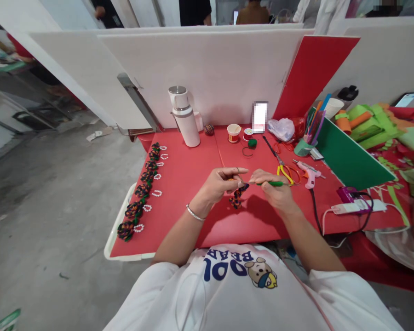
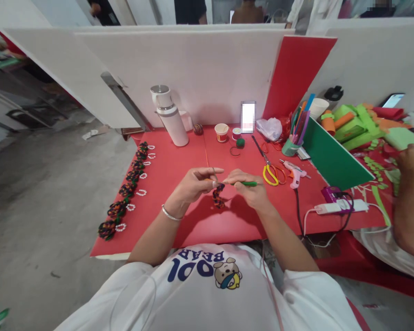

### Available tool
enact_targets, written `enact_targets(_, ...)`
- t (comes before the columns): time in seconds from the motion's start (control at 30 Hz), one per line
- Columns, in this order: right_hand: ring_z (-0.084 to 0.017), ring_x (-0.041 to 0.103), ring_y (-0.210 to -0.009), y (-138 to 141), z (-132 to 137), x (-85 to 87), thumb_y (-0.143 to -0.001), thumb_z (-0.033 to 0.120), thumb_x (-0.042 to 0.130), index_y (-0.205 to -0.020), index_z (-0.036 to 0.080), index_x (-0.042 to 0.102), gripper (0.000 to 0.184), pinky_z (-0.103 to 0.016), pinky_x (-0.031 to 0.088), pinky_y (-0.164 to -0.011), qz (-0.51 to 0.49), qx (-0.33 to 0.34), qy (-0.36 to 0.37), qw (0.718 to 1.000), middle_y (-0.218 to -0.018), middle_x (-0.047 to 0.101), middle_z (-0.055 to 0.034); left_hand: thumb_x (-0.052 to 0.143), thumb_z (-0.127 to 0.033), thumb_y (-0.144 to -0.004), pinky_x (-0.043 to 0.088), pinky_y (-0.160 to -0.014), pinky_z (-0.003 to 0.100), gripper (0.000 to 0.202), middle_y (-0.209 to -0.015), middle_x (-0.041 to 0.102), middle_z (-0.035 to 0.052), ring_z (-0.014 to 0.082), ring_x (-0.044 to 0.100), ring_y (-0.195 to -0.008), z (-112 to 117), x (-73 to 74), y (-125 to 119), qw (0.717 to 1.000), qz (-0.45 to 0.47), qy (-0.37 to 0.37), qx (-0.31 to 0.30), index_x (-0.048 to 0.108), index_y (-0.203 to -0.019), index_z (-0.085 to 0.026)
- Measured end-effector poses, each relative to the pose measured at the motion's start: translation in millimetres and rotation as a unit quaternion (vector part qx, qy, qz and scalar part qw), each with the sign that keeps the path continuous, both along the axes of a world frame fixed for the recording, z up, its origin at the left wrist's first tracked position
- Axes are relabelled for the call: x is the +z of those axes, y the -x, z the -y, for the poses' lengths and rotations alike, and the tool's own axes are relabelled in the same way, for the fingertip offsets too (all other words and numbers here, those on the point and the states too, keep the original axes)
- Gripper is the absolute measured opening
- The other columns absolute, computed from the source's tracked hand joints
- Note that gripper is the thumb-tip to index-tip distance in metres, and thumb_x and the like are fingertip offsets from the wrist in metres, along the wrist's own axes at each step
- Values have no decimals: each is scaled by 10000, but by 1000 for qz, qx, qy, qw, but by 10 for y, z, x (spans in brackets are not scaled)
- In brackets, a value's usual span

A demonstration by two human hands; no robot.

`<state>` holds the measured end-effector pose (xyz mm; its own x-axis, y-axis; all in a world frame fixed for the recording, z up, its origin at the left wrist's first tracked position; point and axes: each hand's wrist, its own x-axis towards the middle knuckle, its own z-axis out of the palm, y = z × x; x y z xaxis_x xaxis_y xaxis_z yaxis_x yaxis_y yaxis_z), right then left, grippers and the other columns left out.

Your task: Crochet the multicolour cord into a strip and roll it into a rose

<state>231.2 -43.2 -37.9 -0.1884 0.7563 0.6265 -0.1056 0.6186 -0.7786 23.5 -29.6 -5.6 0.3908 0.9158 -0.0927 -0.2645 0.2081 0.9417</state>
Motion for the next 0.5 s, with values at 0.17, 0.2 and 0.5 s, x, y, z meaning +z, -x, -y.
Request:
enact_targets(0.17,-223,672,-1043,281,122,-160,-942,318,688,-1081,351,782,170,-451,563,-959,85,-215,-62,971,-1071,781,-36,894,-217,-595,471,-644,239,594,-690,703,10,106,615,-631,54,-92,-188,991,-13,-50,120,763,-1163,-99)
enact_targets(0.2,-230,666,-1044,306,141,-169,-934,303,698,-1094,351,780,186,-463,555,-970,118,-246,-90,958,-1089,784,-39,893,-222,-601,482,-661,238,623,-685,699,2,109,624,-643,64,-112,-210,988,-20,-54,144,749,-1194,-100)
enact_targets(0.5,-232,699,-1008,310,53,-221,-960,394,654,-1062,343,771,164,-473,567,-943,26,-208,-80,975,-1052,794,-39,967,-295,-535,286,-451,201,626,-652,673,-3,45,452,-479,9,-109,-58,999,25,15,31,791,-1111,-123)
